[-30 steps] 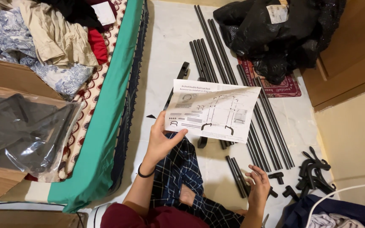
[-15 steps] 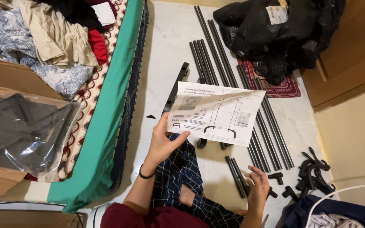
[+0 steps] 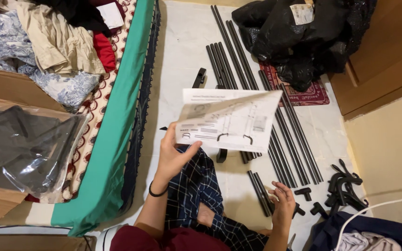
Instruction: Reading instructions and organizing metal rods and plastic connectors to assemble a coat rack.
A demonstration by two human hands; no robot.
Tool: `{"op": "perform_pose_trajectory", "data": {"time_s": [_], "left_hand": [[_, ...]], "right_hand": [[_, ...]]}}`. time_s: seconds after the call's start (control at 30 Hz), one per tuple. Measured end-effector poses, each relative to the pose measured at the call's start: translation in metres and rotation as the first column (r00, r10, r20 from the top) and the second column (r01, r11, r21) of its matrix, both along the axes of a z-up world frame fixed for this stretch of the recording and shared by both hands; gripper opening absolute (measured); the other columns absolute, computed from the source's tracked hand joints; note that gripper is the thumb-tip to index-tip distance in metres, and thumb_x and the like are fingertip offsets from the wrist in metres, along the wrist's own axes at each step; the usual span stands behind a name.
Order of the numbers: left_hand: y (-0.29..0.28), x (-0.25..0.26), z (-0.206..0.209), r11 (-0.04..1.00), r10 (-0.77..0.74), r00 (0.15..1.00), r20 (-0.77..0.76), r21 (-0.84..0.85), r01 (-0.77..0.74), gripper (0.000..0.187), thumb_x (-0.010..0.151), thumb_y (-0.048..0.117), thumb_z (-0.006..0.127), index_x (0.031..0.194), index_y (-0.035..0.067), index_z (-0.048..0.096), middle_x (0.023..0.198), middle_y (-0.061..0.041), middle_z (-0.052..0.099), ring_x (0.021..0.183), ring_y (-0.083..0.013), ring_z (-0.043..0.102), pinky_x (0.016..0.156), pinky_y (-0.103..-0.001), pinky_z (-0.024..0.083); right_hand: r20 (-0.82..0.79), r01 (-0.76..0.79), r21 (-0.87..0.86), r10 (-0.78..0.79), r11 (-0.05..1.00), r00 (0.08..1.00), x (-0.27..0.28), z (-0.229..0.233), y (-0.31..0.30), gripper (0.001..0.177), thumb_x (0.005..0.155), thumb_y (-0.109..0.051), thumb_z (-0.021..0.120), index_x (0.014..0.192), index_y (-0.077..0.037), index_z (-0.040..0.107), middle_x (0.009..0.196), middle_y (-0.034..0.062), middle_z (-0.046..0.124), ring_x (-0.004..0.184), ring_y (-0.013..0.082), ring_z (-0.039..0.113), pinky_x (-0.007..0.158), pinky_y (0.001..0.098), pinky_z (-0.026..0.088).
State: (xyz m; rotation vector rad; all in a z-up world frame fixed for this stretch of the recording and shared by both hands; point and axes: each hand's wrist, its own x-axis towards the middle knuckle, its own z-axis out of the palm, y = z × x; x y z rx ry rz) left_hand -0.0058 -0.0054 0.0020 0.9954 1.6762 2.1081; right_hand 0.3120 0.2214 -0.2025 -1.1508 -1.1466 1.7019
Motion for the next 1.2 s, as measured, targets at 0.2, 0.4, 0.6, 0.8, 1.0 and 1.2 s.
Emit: {"op": "perform_pose_trajectory", "data": {"time_s": [0.2, 0.4, 0.6, 0.8, 1.0, 1.2], "left_hand": [[-0.004, -0.006, -0.004, 0.998, 0.060, 0.998, -0.031, 0.017, -0.059, 0.053, 0.087, -0.002, 0.078, 0.133, -0.005, 0.050, 0.122, -0.015, 0.071, 0.111, -0.0173, 0.069, 0.095, -0.029, 0.058], [-0.006, -0.006, -0.002, 0.998, 0.056, 0.998, -0.028, 0.005, -0.056, 0.054, 0.087, -0.002, 0.078, 0.133, -0.006, 0.050, 0.121, -0.015, 0.071, 0.111, -0.0170, 0.069, 0.096, -0.029, 0.057], [-0.007, -0.005, -0.003, 0.999, 0.048, 0.998, -0.037, 0.022, -0.047, 0.054, 0.087, -0.003, 0.078, 0.133, -0.006, 0.050, 0.121, -0.015, 0.070, 0.110, -0.0169, 0.069, 0.095, -0.029, 0.057], [-0.010, -0.002, -0.006, 0.996, 0.078, 0.996, -0.034, 0.052, -0.076, 0.053, 0.086, -0.003, 0.079, 0.131, -0.005, 0.052, 0.119, -0.014, 0.072, 0.107, -0.0162, 0.070, 0.092, -0.029, 0.058], [-0.010, -0.001, -0.004, 0.996, 0.062, 0.998, -0.017, 0.069, -0.060, 0.052, 0.086, -0.003, 0.079, 0.130, -0.005, 0.051, 0.118, -0.013, 0.072, 0.107, -0.0160, 0.070, 0.093, -0.028, 0.058], [-0.013, -0.002, -0.003, 0.995, 0.082, 0.996, -0.046, 0.062, -0.079, 0.053, 0.086, -0.003, 0.079, 0.131, -0.005, 0.051, 0.118, -0.014, 0.072, 0.107, -0.0163, 0.070, 0.094, -0.028, 0.057]], "right_hand": [[0.032, 0.015, -0.029, -0.014, 0.999, 0.999, -0.002, 0.000, 0.000, 0.024, 0.097, -0.006, 0.058, 0.120, -0.001, 0.062, 0.122, 0.0127, 0.069, 0.086, 0.0150, 0.065, 0.073, 0.0292, 0.051], [0.020, 0.005, -0.036, -0.004, 0.999, 1.000, -0.001, -0.005, 0.002, 0.024, 0.097, -0.005, 0.059, 0.120, -0.001, 0.062, 0.123, 0.0117, 0.070, 0.086, 0.0148, 0.065, 0.073, 0.0289, 0.051], [0.041, 0.013, -0.034, -0.012, 0.999, 0.999, -0.002, -0.007, 0.002, 0.023, 0.098, -0.004, 0.058, 0.121, -0.002, 0.062, 0.121, 0.0122, 0.070, 0.086, 0.0152, 0.065, 0.073, 0.0296, 0.050], [0.024, 0.004, -0.045, -0.003, 0.999, 1.000, 0.000, -0.010, 0.003, 0.022, 0.097, -0.003, 0.058, 0.119, -0.002, 0.062, 0.121, 0.0117, 0.070, 0.086, 0.0155, 0.065, 0.073, 0.0295, 0.050], [0.034, 0.005, -0.045, -0.003, 0.999, 0.999, -0.001, -0.010, 0.002, 0.022, 0.097, -0.004, 0.058, 0.119, -0.002, 0.062, 0.121, 0.0115, 0.070, 0.086, 0.0151, 0.065, 0.073, 0.0294, 0.050], [0.055, 0.016, -0.055, -0.013, 0.998, 0.998, -0.002, -0.008, 0.001, 0.021, 0.098, -0.004, 0.058, 0.119, -0.001, 0.063, 0.121, 0.0121, 0.070, 0.085, 0.0153, 0.065, 0.073, 0.0305, 0.051]]}}
